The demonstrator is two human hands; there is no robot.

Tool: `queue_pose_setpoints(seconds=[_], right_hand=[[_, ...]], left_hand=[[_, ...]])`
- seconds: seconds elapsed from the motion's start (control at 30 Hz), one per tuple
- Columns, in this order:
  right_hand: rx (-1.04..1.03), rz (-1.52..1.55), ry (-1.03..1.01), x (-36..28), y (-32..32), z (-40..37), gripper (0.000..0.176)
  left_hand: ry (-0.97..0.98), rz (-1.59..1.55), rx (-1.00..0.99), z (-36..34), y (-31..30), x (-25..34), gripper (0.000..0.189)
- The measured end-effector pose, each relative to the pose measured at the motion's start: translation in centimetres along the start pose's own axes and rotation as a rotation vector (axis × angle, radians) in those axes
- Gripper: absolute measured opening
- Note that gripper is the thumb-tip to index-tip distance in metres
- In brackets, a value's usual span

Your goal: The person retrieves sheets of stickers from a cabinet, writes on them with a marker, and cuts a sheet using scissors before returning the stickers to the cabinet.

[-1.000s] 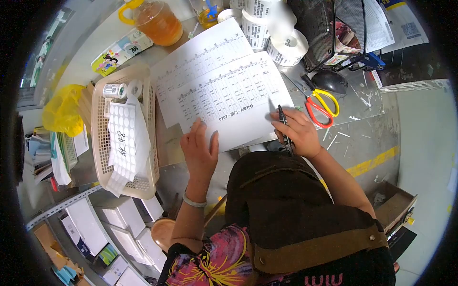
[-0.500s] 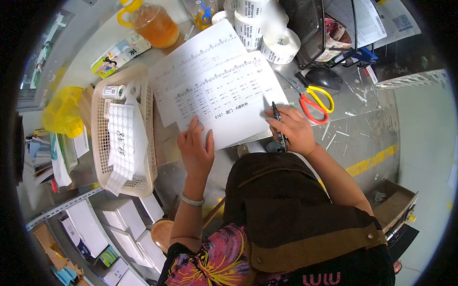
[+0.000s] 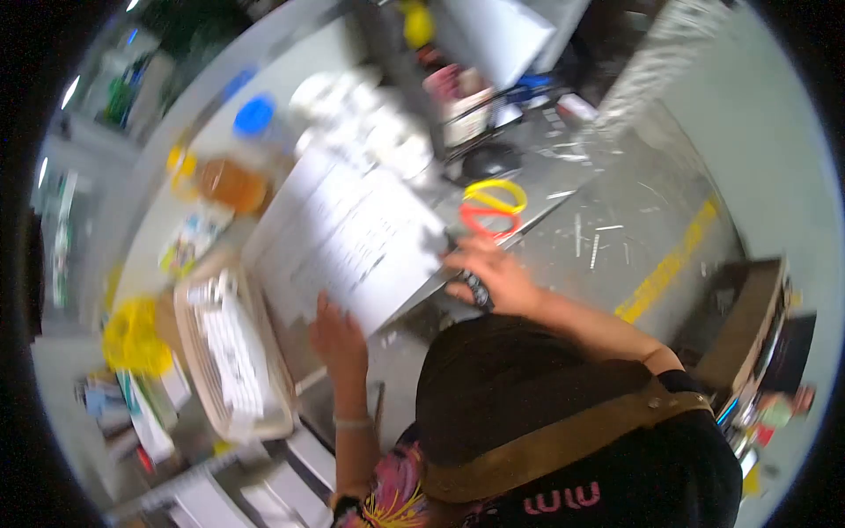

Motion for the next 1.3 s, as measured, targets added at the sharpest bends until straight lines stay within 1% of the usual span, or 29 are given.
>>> queue_pose_setpoints(seconds=[0.03,0.07,0.1,0.13,0.17,0.2,0.23,0.27,0.3,0.33,0.4,0.43,0.47,0.5,0.53,0.57,0.67,0.7,0.77,0.8,0.87,0.93,1.0,1.03,1.07,1.13,1.2,1.27,1.3], right_hand=[[0.014,0.013,0.011,-0.2,-1.7,-0.7,0.042],[0.038,0.019,0.028,-0.2,-3.6,-1.4,0.044],[0.097,-0.008,0.005,-0.1,-5.6,-2.2,0.046],[0.138,-0.007,-0.017,0.1,-7.5,-2.9,0.043],[0.176,-0.008,0.044,1.2,-9.2,-4.1,0.037],[0.204,0.004,0.098,2.2,-10.5,-5.4,0.032],[0.271,-0.016,0.188,3.9,-12.0,-7.2,0.028],[0.33,-0.023,0.269,5.7,-13.3,-9.1,0.024],[0.404,0.069,0.397,8.2,-14.9,-10.8,0.018],[0.478,0.053,0.485,10.8,-16.3,-12.7,0.019],[0.608,0.038,0.654,16.3,-19.1,-16.2,0.02],[0.67,0.223,0.713,19.1,-20.1,-17.6,0.019],[0.724,0.412,0.759,21.7,-21.4,-18.5,0.019],[0.769,0.606,0.795,24.3,-22.5,-19.2,0.018],[0.816,0.629,0.791,26.2,-24.8,-19.4,0.018],[0.852,0.649,0.794,28.3,-27.0,-19.4,0.018],[0.94,0.715,0.789,35.7,-32.8,-20.1,0.018],[0.946,0.745,0.801,38.0,-34.7,-20.2,0.017],[0.928,0.847,0.803,41.4,-37.5,-19.1,0.013],[0.833,0.912,0.818,42.9,-37.9,-18.3,0.013],[0.65,1.03,0.828,45.0,-38.8,-16.5,0.015],[0.521,1.109,0.75,44.3,-40.6,-13.1,0.019],[0.409,1.199,0.634,43.1,-41.9,-9.6,0.02],[0.361,1.22,0.548,41.9,-42.8,-7.4,0.022],[0.299,1.213,0.478,40.3,-43.8,-5.5,0.025],[0.26,1.297,0.359,37.9,-45.2,-2.0,0.029],[0.217,1.41,0.33,36.3,-45.5,0.7,0.041],[0.221,1.452,0.38,36.3,-45.0,2.4,0.044],[0.245,1.467,0.382,36.6,-44.9,3.2,0.046]], left_hand=[[0.039,0.073,-0.026,-0.5,0.5,0.1,0.026],[0.027,0.052,-0.061,-0.5,0.7,0.0,0.028],[0.077,0.112,-0.066,-0.6,1.1,0.0,0.029],[0.008,0.087,-0.113,-0.1,0.8,0.2,0.031],[0.065,0.158,-0.104,-0.4,1.5,-0.6,0.034],[0.08,0.166,-0.113,0.2,0.6,0.4,0.038],[-0.02,0.131,-0.183,0.1,1.5,-1.4,0.037],[-0.048,0.142,-0.26,1.2,1.5,0.0,0.036],[-0.084,0.158,-0.333,2.1,0.0,2.0,0.036],[-0.121,0.176,-0.404,2.6,-0.6,3.4,0.036],[0.091,0.13,-0.262,3.8,-2.2,7.6,0.032],[0.194,0.104,-0.183,4.4,-2.6,10.0,0.032],[0.218,0.034,-0.178,5.0,-2.4,12.1,0.031],[0.24,-0.035,-0.173,5.5,-2.0,14.4,0.031],[0.26,-0.105,-0.169,5.9,-1.2,16.8,0.032],[0.208,-0.237,-0.225,6.2,0.5,18.4,0.029],[0.398,-0.293,-0.26,7.0,5.5,28.4,0.019],[0.446,-0.357,-0.215,7.4,6.5,32.6,0.012],[0.523,-0.336,-0.287,8.1,9.5,39.4,0.019],[0.548,-0.318,-0.324,8.3,10.6,42.4,0.023],[0.537,-0.346,-0.373,9.8,12.5,47.4,0.019],[0.524,-0.391,-0.38,11.7,13.6,51.9,0.018],[0.503,-0.439,-0.363,13.5,13.7,54.9,0.018],[0.537,-0.426,-0.294,14.7,13.1,56.5,0.018],[0.496,-0.443,-0.29,15.8,12.9,57.4,0.018],[0.425,-0.476,-0.283,17.7,11.8,59.4,0.02],[0.414,-0.543,-0.23,19.4,10.2,61.6,0.017],[0.435,-0.533,-0.211,20.6,9.2,62.7,0.017],[0.4,-0.542,-0.219,21.2,8.5,63.4,0.019]])
Point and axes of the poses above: each hand's wrist, its own z-axis towards the middle knuckle, its own y-axis out of the palm, x = y × z, the point moved 10 cm from there along z, towards the middle knuckle, and after that the axes turned 7 degrees about -z, right-handed, at the moved point
